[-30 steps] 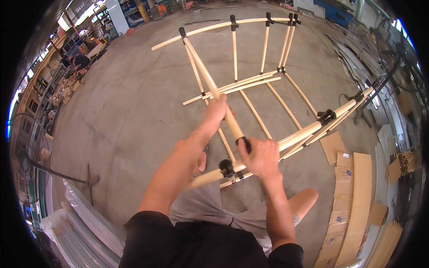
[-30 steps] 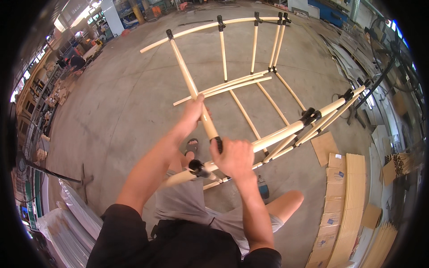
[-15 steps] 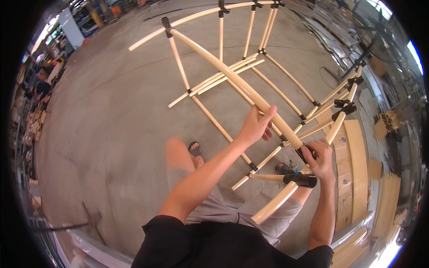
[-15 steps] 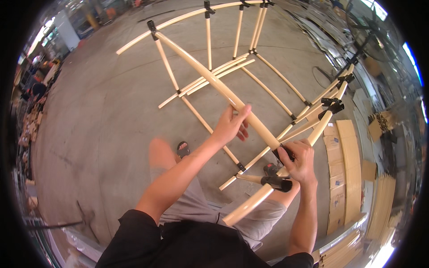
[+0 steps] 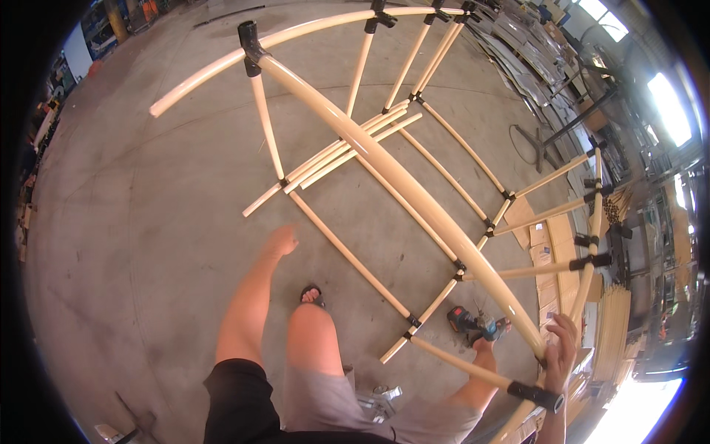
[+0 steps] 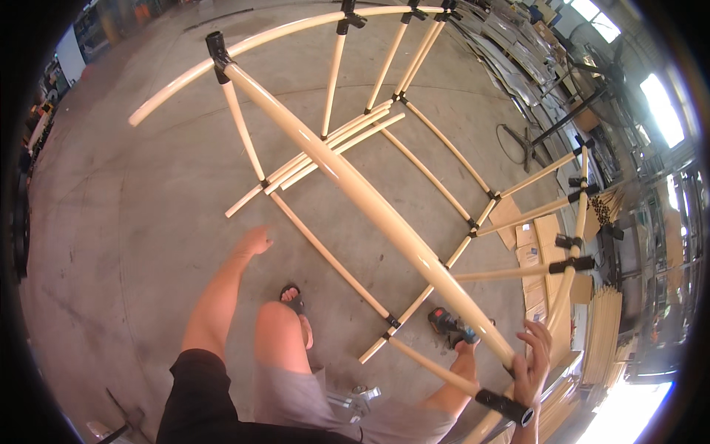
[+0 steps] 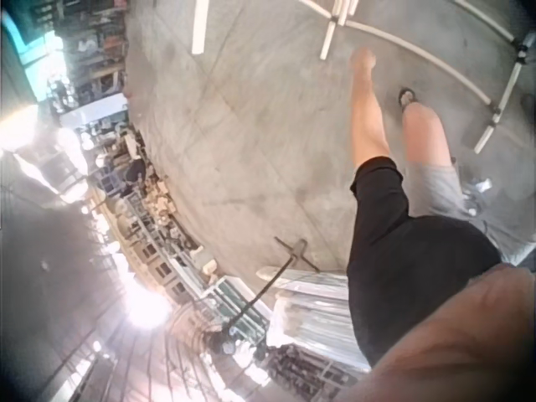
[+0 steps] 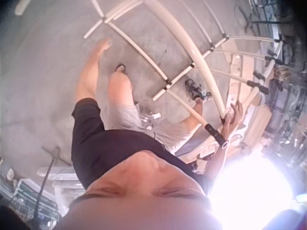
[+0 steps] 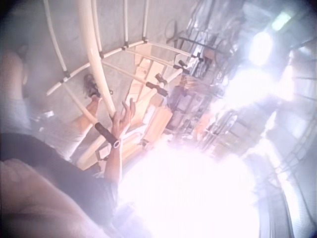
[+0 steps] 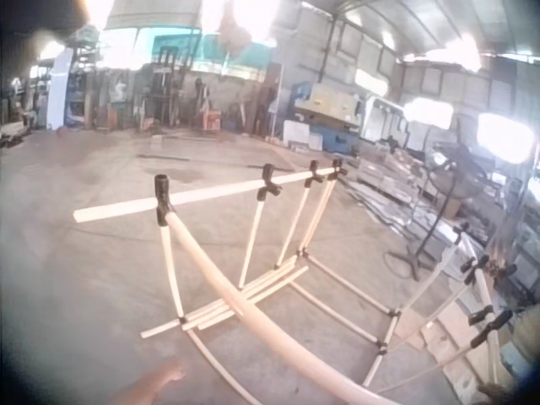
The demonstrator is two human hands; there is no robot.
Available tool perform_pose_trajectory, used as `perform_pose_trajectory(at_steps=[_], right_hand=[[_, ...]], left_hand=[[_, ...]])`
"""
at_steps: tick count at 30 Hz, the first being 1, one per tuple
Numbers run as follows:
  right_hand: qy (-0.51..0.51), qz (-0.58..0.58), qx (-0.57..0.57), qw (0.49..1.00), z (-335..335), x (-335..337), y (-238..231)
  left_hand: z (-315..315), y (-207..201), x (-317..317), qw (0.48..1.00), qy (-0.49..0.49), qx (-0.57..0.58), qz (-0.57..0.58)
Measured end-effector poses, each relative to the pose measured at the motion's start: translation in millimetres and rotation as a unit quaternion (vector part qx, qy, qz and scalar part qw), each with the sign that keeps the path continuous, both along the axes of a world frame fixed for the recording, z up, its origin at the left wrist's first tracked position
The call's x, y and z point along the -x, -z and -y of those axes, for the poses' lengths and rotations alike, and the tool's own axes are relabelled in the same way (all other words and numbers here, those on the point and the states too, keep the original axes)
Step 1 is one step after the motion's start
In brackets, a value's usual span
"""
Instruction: The person assembles a frame by using a drill to secure joints on a structure made of poles and connectors, then gathers more poles from a storage area and fits them into the frame.
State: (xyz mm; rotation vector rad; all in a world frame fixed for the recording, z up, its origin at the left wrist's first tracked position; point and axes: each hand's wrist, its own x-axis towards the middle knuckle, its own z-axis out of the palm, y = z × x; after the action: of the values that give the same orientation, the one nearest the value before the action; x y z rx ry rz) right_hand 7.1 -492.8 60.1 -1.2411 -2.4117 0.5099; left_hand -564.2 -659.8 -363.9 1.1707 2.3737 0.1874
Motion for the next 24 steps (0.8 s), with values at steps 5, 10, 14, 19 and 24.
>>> perform_pose_trajectory(at_steps=[5,10,14,19,24], right_hand=[[0.079,-0.082,-0.009,0.993,-6.8,9.5,12.9],[0.173,-0.23,0.132,0.949,-19.3,1.0,16.4],[0.244,-0.3,0.225,0.894,-14.5,-13.7,18.9],[0.326,-0.319,0.212,0.864,6.4,14.3,16.1],[0.327,-0.32,0.234,0.858,-3.3,31.6,14.6]], left_hand=[[-28.5,86.1,49.5,0.995,-0.055,0.076,0.021],[-74.8,169.7,90.8,0.984,-0.158,-0.078,-0.024],[-126.6,133.4,101.8,0.962,0.056,0.075,-0.257],[-193.1,202.1,139.5,0.987,-0.086,0.025,-0.134],[-176.9,233.3,158.5,0.973,-0.132,0.075,-0.172]])
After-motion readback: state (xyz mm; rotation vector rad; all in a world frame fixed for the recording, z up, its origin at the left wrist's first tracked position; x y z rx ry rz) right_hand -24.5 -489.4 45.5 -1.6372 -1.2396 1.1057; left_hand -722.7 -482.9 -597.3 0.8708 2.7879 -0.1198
